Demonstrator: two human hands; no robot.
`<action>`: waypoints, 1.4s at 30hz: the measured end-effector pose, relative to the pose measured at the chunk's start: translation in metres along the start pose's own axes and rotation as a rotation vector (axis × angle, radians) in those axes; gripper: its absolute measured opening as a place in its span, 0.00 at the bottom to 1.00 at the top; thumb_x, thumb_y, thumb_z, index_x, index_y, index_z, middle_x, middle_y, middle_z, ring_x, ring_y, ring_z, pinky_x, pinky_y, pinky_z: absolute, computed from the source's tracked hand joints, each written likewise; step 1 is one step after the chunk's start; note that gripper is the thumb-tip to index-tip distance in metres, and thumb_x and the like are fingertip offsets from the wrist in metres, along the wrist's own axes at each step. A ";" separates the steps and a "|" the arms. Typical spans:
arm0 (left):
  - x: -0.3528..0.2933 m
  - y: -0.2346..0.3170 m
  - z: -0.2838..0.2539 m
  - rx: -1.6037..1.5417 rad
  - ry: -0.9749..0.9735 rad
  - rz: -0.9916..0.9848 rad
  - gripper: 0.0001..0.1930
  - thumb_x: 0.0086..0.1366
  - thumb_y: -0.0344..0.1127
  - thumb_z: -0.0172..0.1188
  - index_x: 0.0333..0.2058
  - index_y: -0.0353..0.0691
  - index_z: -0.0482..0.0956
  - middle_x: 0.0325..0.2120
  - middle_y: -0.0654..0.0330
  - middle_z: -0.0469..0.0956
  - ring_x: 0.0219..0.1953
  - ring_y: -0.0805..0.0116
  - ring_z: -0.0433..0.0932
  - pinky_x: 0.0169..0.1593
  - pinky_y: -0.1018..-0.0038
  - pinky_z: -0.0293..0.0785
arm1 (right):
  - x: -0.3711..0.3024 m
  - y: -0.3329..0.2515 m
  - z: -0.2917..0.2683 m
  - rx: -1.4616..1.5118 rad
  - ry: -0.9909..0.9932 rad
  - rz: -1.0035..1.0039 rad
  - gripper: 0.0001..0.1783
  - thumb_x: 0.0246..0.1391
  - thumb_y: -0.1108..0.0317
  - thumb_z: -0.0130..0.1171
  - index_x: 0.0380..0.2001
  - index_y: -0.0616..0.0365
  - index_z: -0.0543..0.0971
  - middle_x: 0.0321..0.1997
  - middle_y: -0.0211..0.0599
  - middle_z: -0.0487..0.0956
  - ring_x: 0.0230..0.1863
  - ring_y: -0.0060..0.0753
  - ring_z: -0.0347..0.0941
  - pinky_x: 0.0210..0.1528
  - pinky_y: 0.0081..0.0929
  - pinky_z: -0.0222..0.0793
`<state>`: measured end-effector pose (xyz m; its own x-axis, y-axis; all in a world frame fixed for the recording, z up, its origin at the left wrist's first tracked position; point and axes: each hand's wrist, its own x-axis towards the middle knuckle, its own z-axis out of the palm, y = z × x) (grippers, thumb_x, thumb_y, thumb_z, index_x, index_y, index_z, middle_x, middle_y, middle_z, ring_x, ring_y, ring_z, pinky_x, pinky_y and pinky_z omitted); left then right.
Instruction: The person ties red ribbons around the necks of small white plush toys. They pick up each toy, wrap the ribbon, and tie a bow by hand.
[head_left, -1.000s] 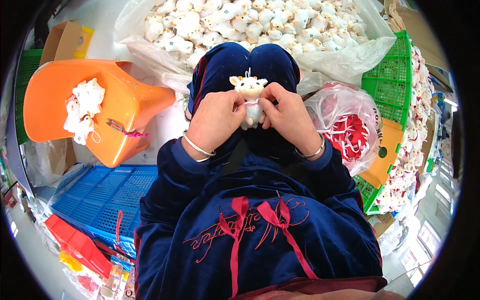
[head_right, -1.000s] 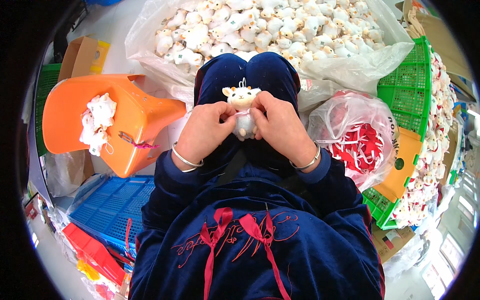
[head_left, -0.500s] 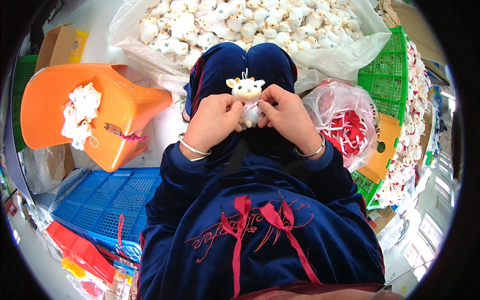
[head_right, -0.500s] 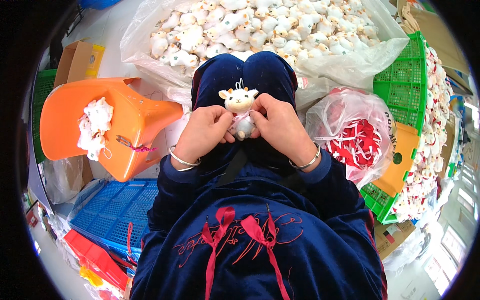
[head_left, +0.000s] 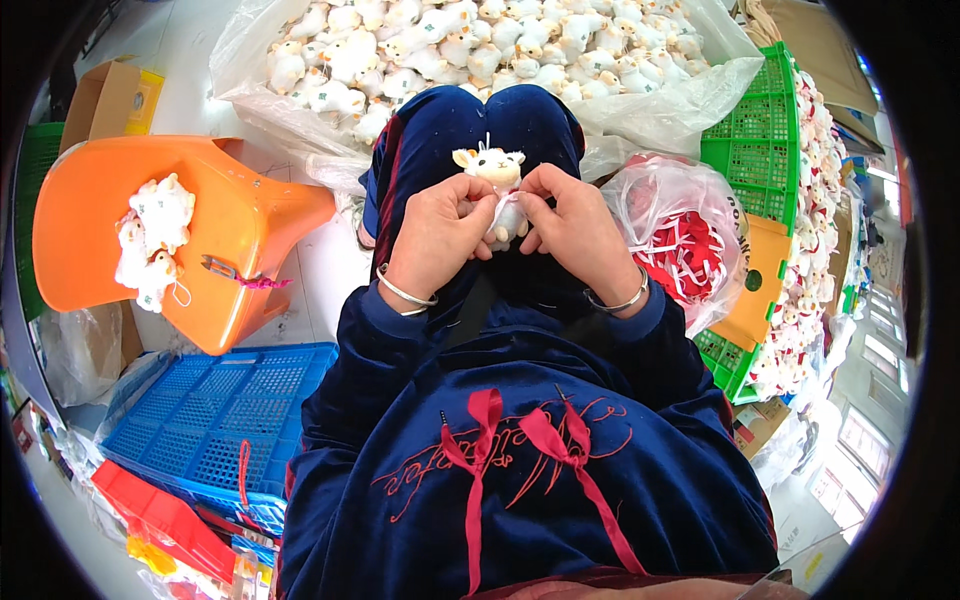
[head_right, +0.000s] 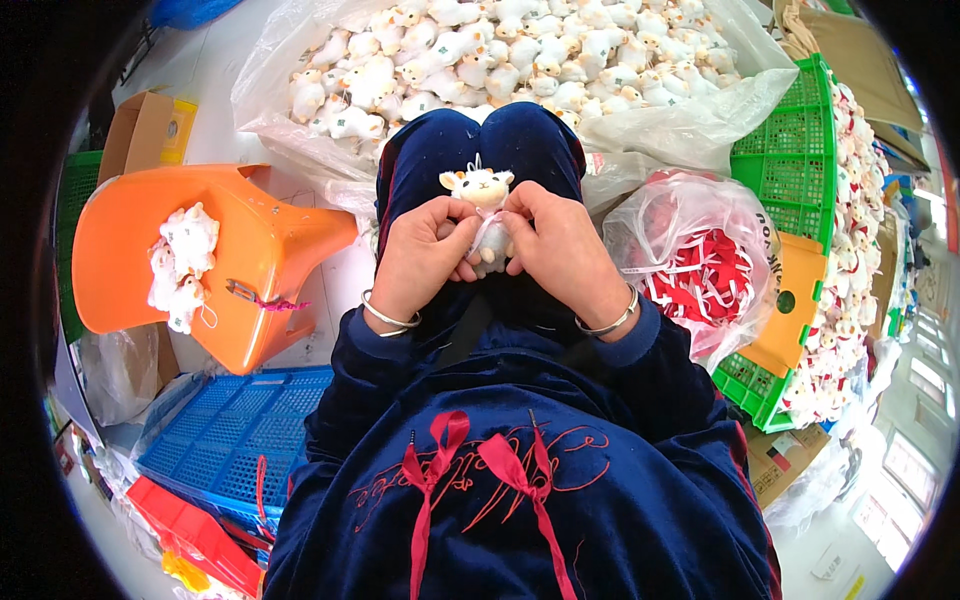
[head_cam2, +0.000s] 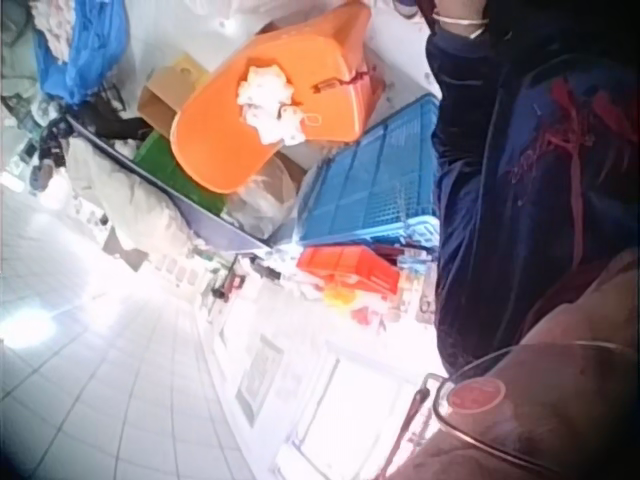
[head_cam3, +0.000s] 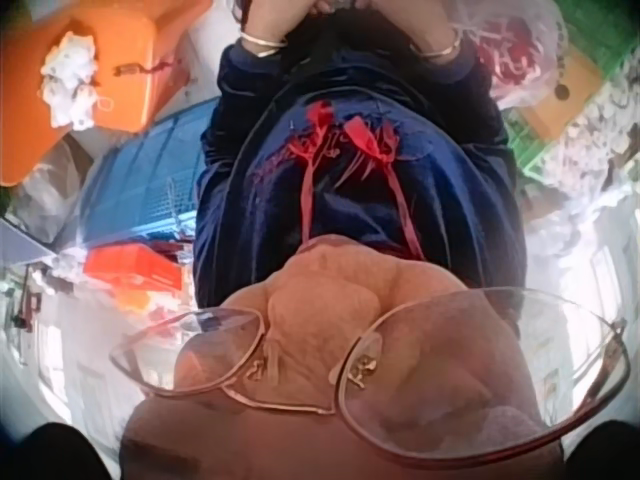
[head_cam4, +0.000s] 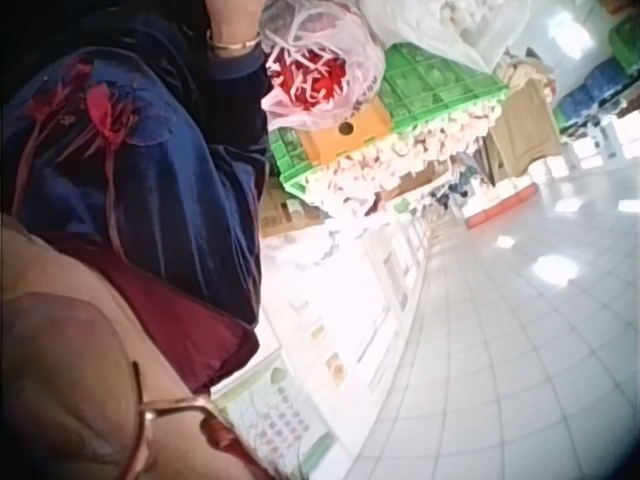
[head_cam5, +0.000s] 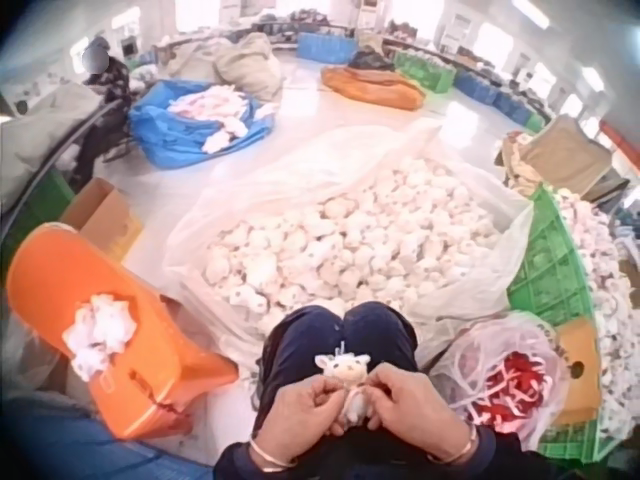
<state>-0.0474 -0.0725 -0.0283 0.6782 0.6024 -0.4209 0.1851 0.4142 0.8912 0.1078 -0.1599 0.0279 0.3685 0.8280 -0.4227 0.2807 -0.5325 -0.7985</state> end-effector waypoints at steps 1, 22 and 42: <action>0.001 -0.006 0.000 -0.013 0.000 0.028 0.14 0.71 0.39 0.60 0.37 0.31 0.82 0.22 0.59 0.82 0.18 0.76 0.80 0.22 0.82 0.73 | 0.001 0.001 -0.001 -0.006 -0.009 0.014 0.06 0.65 0.71 0.57 0.38 0.64 0.76 0.29 0.36 0.81 0.23 0.25 0.81 0.24 0.23 0.73; -0.002 -0.012 0.012 0.073 0.066 0.173 0.07 0.74 0.31 0.56 0.39 0.32 0.75 0.21 0.58 0.82 0.18 0.76 0.79 0.22 0.79 0.74 | 0.010 0.026 0.015 -0.035 0.114 0.004 0.10 0.66 0.67 0.56 0.37 0.66 0.78 0.27 0.40 0.80 0.27 0.28 0.76 0.31 0.28 0.71; -0.008 -0.029 0.014 -0.108 0.098 -0.019 0.08 0.75 0.31 0.50 0.41 0.31 0.71 0.25 0.53 0.83 0.22 0.68 0.83 0.25 0.77 0.79 | 0.008 0.052 0.017 0.280 0.128 -0.043 0.13 0.71 0.63 0.53 0.38 0.63 0.77 0.26 0.31 0.79 0.24 0.20 0.76 0.28 0.19 0.69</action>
<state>-0.0487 -0.0987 -0.0485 0.6018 0.6554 -0.4564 0.1161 0.4935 0.8619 0.1102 -0.1778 -0.0239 0.4755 0.8102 -0.3428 0.0496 -0.4137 -0.9091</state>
